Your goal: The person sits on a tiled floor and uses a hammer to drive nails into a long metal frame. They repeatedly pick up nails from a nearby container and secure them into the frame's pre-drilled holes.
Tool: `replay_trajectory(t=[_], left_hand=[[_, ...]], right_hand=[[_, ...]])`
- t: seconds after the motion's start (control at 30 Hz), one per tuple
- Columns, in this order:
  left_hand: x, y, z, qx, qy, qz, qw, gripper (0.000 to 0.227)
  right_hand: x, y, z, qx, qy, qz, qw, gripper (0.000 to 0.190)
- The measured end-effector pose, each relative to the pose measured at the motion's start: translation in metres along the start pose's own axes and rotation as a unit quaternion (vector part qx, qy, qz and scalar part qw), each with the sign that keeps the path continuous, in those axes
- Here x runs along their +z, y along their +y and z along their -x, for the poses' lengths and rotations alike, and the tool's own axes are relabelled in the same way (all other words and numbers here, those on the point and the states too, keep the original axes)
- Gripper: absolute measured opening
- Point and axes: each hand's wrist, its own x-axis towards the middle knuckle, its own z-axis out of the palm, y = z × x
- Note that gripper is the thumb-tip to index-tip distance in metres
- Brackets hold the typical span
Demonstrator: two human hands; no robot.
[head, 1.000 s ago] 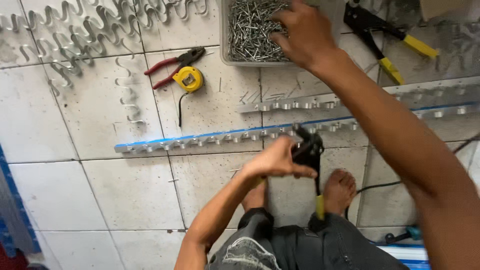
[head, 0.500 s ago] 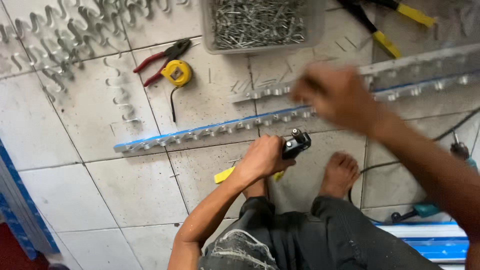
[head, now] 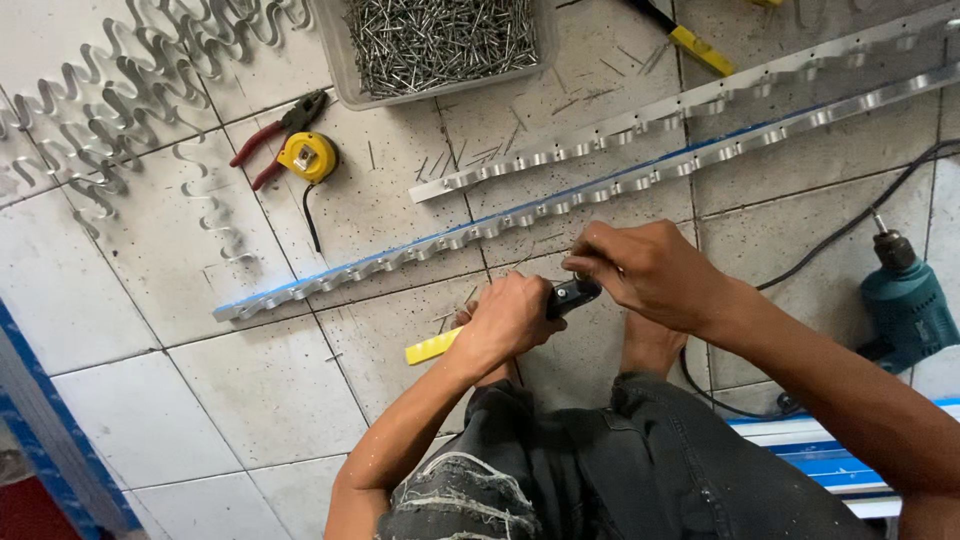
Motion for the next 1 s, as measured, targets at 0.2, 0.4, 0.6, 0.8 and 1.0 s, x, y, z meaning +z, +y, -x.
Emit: replay_trajectory(t=[0.2,0.4,0.6,0.8,1.0], left_hand=[[0.011,0.008,0.005,0.017,-0.011,-0.010,1.000,0.047],[-0.016,0.025,0.026,0.050,0.005,0.007,0.999,0.046],[-0.021,0.026,0.020,0.137,0.107,0.160,0.972,0.072],[0.025,0.021,-0.048,0.325,0.329,0.290,0.838,0.053],[0.052,-0.057,-0.131,0.242,0.487,0.055,0.838,0.069]], right_hand=[[0.004,-0.004,0.025,0.029,-0.018,-0.029,0.999,0.010],[0.006,-0.023,0.038,0.016,0.043,0.011,0.999,0.010],[0.051,0.028,0.079,0.160,0.023,-0.316,0.935,0.118],[0.114,0.077,0.135,0.193,-0.006,-0.292,0.937,0.035],[0.011,0.030,0.098,0.252,0.130,-0.215,0.934,0.029]])
